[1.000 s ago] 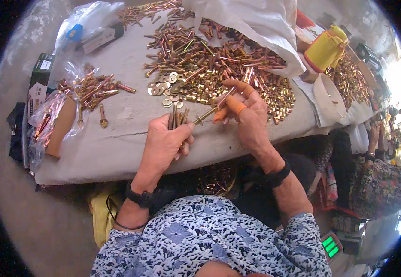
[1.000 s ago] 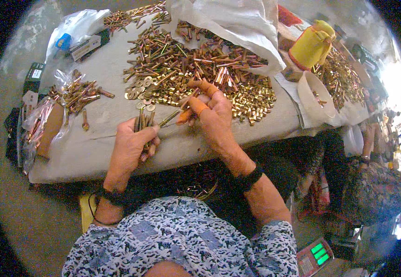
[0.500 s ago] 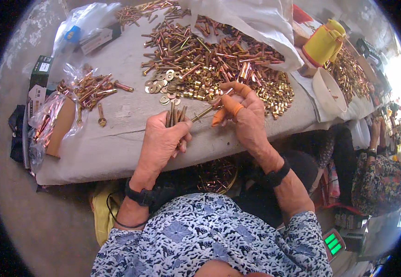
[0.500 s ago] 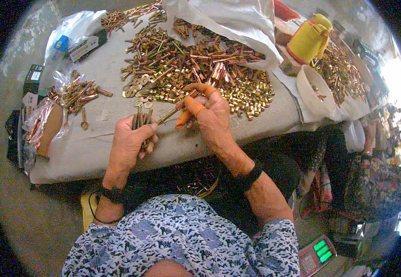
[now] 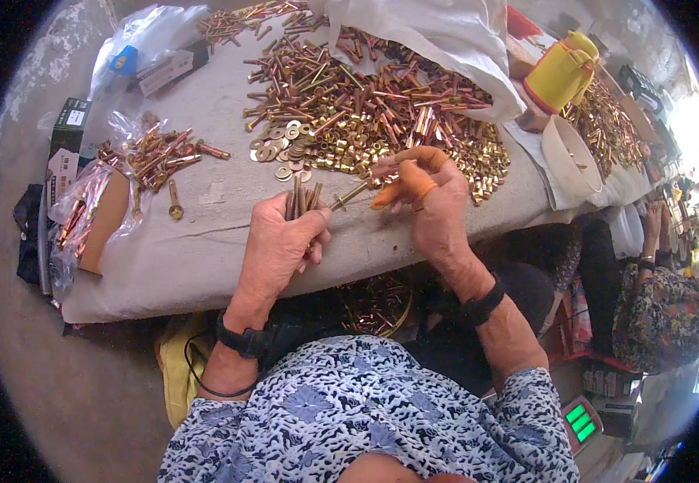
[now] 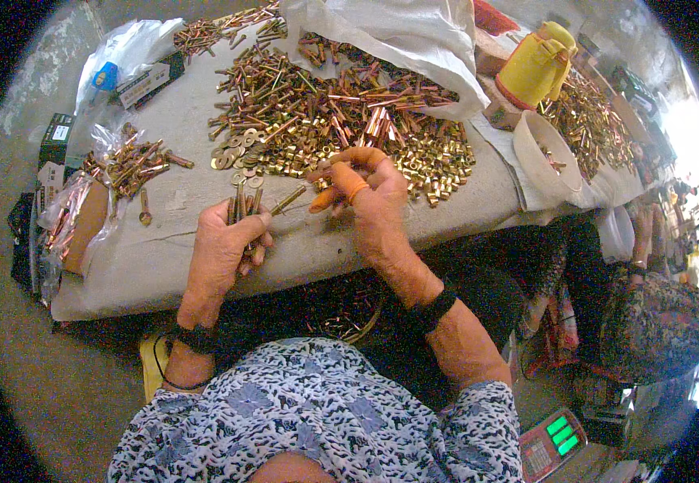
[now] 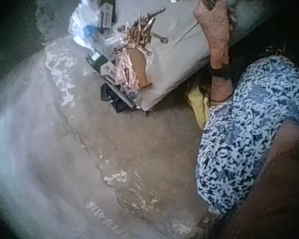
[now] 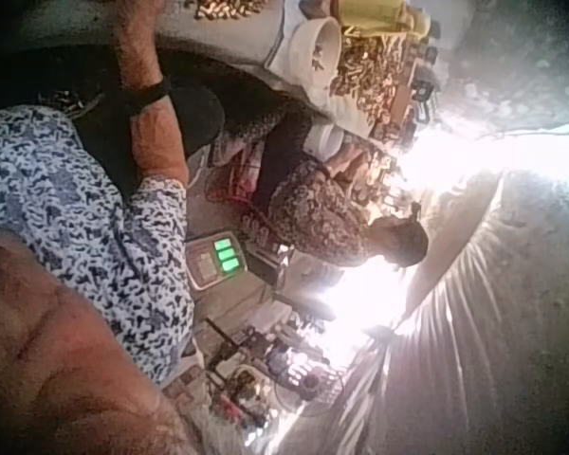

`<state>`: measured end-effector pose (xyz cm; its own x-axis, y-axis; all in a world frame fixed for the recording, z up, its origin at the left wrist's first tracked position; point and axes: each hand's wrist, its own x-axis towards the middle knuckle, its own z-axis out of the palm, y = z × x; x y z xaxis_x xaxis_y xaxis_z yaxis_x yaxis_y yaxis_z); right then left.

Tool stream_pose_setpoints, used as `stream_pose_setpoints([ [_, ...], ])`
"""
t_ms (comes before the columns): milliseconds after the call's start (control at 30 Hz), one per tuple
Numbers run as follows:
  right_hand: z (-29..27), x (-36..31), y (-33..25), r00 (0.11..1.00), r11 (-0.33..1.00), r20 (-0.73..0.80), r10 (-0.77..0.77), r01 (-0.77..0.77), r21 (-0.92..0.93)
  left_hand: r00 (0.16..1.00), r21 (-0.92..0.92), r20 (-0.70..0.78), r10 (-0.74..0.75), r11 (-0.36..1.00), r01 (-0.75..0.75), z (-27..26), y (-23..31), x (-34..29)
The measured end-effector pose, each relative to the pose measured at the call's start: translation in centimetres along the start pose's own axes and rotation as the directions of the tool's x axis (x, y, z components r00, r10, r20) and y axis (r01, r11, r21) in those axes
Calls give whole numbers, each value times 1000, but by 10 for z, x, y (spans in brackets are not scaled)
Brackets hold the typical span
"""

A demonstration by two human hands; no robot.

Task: Sorting and inspecting small metal pins and washers on a workbench.

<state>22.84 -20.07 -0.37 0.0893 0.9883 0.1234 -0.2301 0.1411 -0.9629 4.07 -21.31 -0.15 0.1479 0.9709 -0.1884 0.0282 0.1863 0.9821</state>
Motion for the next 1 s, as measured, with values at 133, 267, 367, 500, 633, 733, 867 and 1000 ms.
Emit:
stream_pose_setpoints([
  [133,-10,3,-7,997,996,-24,-76,77,35,1000,-24,5,0,1000,1,0,1,-1],
  [267,-14,3,-6,996,981,-51,-80,69,-181,1000,-30,-1,-7,1000,7,0,2,-1],
  [367,-17,2,1,927,705,127,-352,352,-615,1000,-35,-3,-7,999,7,1,4,-3],
  [500,-14,4,2,751,303,451,-482,626,-718,1000,-33,3,0,999,0,0,3,-2],
  [633,-7,-2,5,820,574,381,-426,571,-587,1000,-25,12,5,1000,-5,0,3,-2],
  [733,-11,-6,4,939,795,211,-271,342,-502,1000,-9,11,3,1000,-3,1,3,-2],
  [867,-17,-2,0,904,735,317,-287,420,-533,1000,27,9,4,1000,-5,1,4,-4],
  [1000,-22,-1,3,863,707,402,-306,489,-511,998,85,63,8,996,-13,1,2,-2],
])
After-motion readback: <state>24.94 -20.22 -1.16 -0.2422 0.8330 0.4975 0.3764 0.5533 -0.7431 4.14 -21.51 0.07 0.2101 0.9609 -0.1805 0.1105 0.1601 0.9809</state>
